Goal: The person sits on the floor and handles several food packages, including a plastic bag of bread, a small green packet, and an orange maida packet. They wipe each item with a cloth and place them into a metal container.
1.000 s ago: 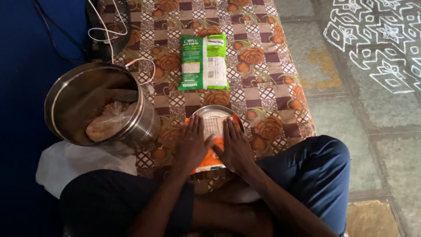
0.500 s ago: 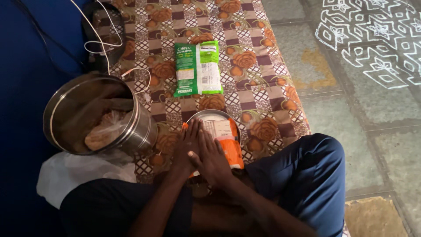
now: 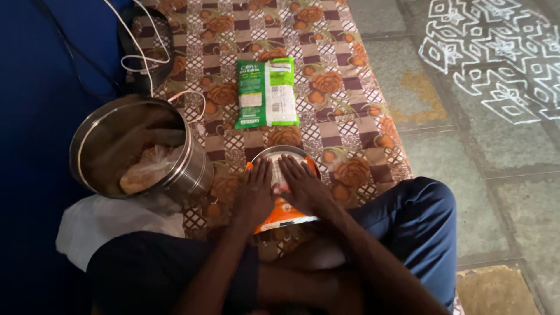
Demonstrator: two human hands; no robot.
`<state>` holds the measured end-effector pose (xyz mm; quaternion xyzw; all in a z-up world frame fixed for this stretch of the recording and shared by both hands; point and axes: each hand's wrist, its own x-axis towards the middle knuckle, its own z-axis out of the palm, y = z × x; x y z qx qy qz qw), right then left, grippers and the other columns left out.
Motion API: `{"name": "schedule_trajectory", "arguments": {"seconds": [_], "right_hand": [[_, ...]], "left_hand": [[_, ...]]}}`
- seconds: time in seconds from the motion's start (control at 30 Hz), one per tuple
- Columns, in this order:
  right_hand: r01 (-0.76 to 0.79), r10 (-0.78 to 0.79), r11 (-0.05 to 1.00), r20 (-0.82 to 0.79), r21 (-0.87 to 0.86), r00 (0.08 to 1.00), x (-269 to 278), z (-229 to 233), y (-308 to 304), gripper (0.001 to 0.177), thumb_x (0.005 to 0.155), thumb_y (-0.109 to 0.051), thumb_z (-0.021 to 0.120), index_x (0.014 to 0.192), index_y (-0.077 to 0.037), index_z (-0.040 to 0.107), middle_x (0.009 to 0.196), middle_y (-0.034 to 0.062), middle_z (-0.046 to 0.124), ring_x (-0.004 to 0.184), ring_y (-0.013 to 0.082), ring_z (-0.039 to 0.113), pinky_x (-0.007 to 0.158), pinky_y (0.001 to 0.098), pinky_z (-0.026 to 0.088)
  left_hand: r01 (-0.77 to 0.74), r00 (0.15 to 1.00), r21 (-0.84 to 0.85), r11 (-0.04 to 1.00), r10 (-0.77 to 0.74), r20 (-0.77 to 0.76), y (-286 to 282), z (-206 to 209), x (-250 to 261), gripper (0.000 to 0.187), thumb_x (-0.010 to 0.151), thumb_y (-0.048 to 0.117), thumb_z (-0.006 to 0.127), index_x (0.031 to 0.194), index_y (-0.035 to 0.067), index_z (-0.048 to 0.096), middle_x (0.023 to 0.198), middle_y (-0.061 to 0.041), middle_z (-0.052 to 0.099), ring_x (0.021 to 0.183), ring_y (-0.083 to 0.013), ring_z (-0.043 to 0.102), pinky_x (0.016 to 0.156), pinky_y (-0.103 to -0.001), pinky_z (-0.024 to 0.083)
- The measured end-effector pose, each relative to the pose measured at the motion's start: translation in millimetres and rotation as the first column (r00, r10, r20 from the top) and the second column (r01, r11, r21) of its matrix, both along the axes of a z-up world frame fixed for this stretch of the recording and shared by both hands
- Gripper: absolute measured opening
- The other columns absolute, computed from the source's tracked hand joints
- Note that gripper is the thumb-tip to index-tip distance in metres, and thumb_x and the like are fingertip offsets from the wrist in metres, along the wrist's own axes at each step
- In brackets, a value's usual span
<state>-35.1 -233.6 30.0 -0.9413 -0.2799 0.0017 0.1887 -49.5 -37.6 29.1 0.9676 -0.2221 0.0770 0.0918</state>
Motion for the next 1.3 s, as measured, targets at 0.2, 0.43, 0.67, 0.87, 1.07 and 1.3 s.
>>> {"name": "schedule_trajectory", "arguments": {"seconds": [0.2,0.43,0.67,0.87,1.07,1.3], "right_hand": [[-0.051,0.064,0.993,-0.127,0.106,0.990,-23.4,25.0,-42.2,0.084,0.098,-0.047,0.063,0.160,-0.002,0.028,0.165,0.0205,0.030,0.151,0.0382,0.031,0.123,0.0490,0.028],[-0.090,0.079,0.995,-0.212,-0.041,0.974,-53.4,70.1,-54.8,0.105,0.068,-0.033,0.083,0.159,-0.020,0.031,0.164,0.0129,0.033,0.145,0.0368,0.039,0.114,0.0515,0.034],[-0.132,0.136,0.991,-0.146,0.032,0.980,-44.4,61.0,-59.3,0.072,0.076,-0.032,0.081,0.143,-0.020,0.055,0.153,0.0110,0.050,0.127,0.0320,0.059,0.094,0.0463,0.052],[-0.015,0.008,0.997,0.092,0.080,0.996,-46.4,80.9,-64.7,0.042,0.085,-0.025,0.075,0.126,-0.017,0.073,0.111,0.0117,0.077,0.086,0.0322,0.075,0.069,0.0449,0.057],[0.282,-0.379,0.725,0.022,0.628,0.925,-53.8,91.7,-55.4,0.017,0.099,-0.013,0.077,0.116,-0.009,0.074,0.082,0.0081,0.074,0.069,0.0138,0.068,0.062,0.0309,0.055],[0.377,-0.102,0.404,-0.368,0.833,0.924,-23.0,53.9,-52.7,0.039,0.091,-0.006,0.075,0.127,0.001,0.062,0.112,0.0079,0.074,0.102,0.0107,0.071,0.090,0.0267,0.059]], "left_hand": [[-0.018,0.986,0.004,1.000,0.019,-0.164,3.7,34.5,-34.6,0.089,0.096,0.051,0.060,0.157,-0.004,0.024,0.166,-0.028,0.019,0.155,-0.0427,0.019,0.117,-0.061,0.020],[0.082,0.996,0.208,0.975,-0.086,0.010,3.1,41.2,-67.6,0.092,0.080,0.012,0.070,0.162,0.012,0.026,0.164,-0.026,0.023,0.153,-0.0430,0.024,0.112,-0.060,0.037],[0.141,0.987,0.024,0.990,-0.139,-0.078,11.3,31.7,-50.4,0.080,0.075,-0.002,0.065,0.150,0.011,0.042,0.154,-0.026,0.042,0.141,-0.0407,0.045,0.103,-0.065,0.040],[0.049,0.998,-0.384,0.922,-0.063,-0.023,8.7,75.2,-53.1,0.051,0.076,0.005,0.073,0.127,0.010,0.069,0.120,-0.018,0.073,0.106,-0.0340,0.070,0.092,-0.047,0.055],[-0.290,0.953,-0.786,0.546,0.086,-0.292,21.2,99.3,-40.5,0.032,0.087,0.004,0.074,0.119,0.007,0.077,0.098,-0.013,0.079,0.079,-0.0188,0.070,0.070,-0.032,0.057],[-0.253,0.960,-0.967,-0.032,-0.130,-0.247,28.4,54.1,-2.5,0.046,0.090,0.021,0.079,0.130,0.004,0.065,0.126,-0.006,0.071,0.108,-0.0130,0.070,0.095,-0.028,0.056]]}}
